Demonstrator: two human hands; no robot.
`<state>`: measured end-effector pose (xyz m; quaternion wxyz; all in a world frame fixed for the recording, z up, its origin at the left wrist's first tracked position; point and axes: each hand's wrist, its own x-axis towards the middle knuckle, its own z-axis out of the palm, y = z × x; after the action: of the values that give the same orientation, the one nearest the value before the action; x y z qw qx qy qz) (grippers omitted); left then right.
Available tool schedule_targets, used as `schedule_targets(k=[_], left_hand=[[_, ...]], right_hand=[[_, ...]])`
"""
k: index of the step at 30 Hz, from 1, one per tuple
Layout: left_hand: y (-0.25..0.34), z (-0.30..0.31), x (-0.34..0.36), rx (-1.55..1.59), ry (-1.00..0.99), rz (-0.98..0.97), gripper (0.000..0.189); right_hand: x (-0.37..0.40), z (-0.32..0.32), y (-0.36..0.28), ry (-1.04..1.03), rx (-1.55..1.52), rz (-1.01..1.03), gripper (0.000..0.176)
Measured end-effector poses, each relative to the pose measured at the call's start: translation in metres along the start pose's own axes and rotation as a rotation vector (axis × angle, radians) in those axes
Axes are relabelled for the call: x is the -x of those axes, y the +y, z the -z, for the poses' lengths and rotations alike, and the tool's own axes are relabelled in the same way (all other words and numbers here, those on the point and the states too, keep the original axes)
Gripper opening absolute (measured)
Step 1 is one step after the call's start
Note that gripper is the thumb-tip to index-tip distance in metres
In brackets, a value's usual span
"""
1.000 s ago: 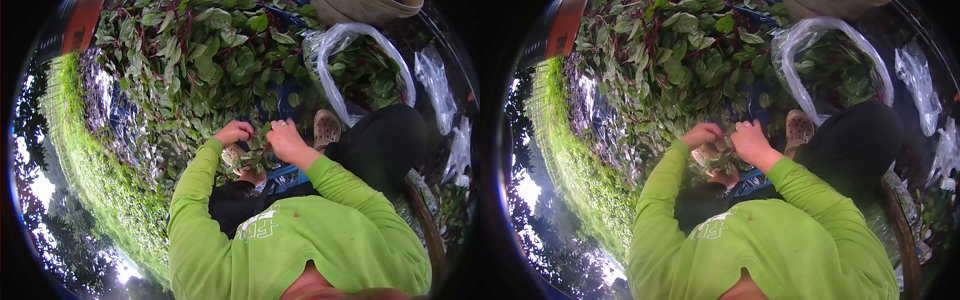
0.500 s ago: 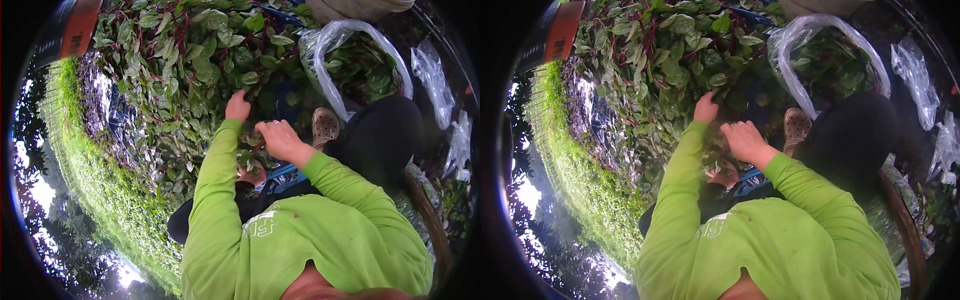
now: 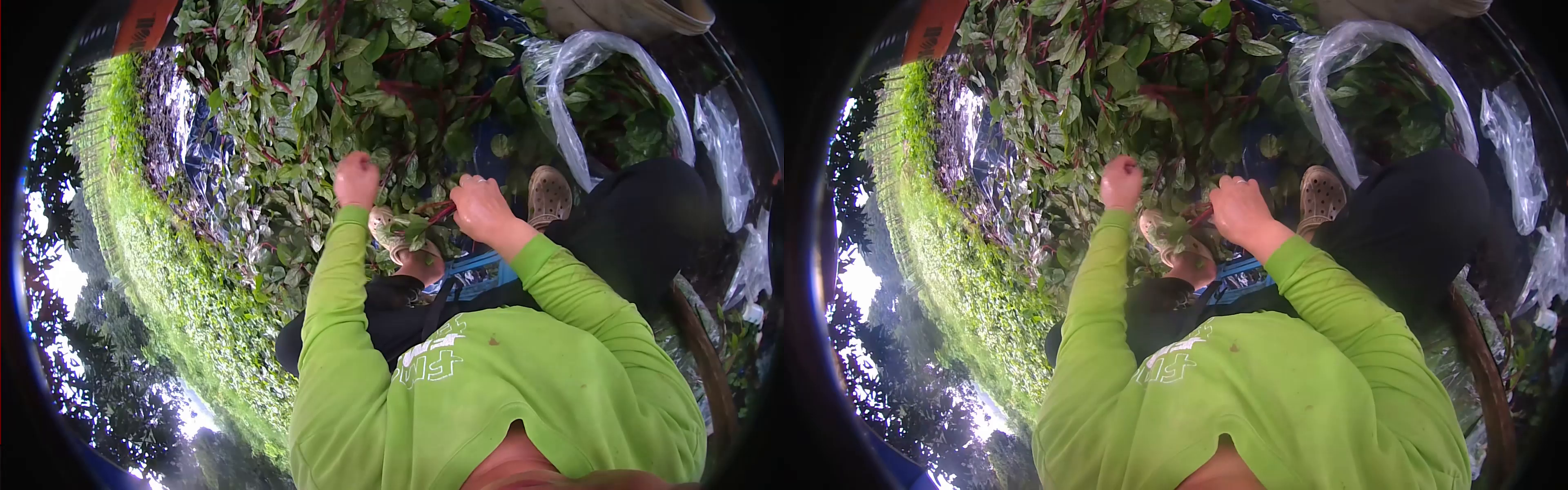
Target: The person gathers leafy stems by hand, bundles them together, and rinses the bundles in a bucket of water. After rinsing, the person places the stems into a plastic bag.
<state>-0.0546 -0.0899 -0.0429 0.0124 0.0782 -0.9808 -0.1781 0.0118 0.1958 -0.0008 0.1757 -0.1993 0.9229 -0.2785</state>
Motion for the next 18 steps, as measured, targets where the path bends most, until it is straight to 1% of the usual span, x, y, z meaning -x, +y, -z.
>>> schedule_targets(k=[1, 2, 3, 4, 5, 7, 10, 12, 13, 14, 15, 17, 18], left_hand=[[0.014, -0.011, 0.002, 0.134, -0.004, -0.124, 0.017], [0.035, -0.023, 0.007, 0.293, -0.025, -0.193, 0.016], [0.055, -0.034, 0.010, 0.361, -0.071, -0.214, 0.020], [0.071, -0.047, 0.008, 0.281, -0.008, -0.295, 0.032], [0.072, -0.072, 0.003, 0.245, 0.061, -0.299, 0.047], [0.103, -0.078, -0.013, 0.174, 0.144, -0.126, 0.054], [0.123, -0.086, -0.044, 0.054, 0.227, 0.026, 0.054], [0.113, -0.091, -0.063, -0.020, 0.172, -0.009, 0.053], [0.101, -0.097, -0.072, -0.060, 0.146, -0.026, 0.053], [0.091, -0.101, -0.080, -0.077, 0.159, -0.021, 0.043], [0.085, -0.093, -0.083, -0.011, 0.133, -0.029, 0.039], [0.073, -0.075, -0.084, 0.123, 0.078, -0.042, 0.032], [0.064, -0.067, -0.080, 0.328, 0.065, -0.119, 0.027]], right_hand=[[-0.001, 0.001, -0.001, 0.007, 0.006, 0.008, 0.017], [-0.002, 0.003, -0.003, 0.014, 0.013, 0.015, 0.016], [-0.002, 0.004, -0.003, 0.023, 0.020, 0.020, 0.015], [-0.002, 0.001, -0.004, 0.082, 0.047, 0.048, 0.015], [-0.001, -0.002, -0.003, 0.141, 0.076, 0.076, 0.015], [0.000, -0.001, -0.002, 0.203, 0.119, 0.118, 0.015], [0.000, 0.003, 0.002, 0.183, 0.097, 0.175, 0.015], [0.000, -0.003, 0.007, 0.127, 0.004, 0.236, 0.014], [-0.001, 0.003, 0.003, 0.048, -0.009, 0.190, 0.014], [-0.002, 0.009, -0.001, -0.028, -0.022, 0.147, 0.014], [-0.004, 0.013, -0.005, -0.105, -0.038, 0.102, 0.014], [-0.005, 0.010, -0.006, 0.033, -0.059, 0.138, 0.014], [-0.006, 0.010, -0.006, 0.101, -0.069, 0.156, 0.014]])
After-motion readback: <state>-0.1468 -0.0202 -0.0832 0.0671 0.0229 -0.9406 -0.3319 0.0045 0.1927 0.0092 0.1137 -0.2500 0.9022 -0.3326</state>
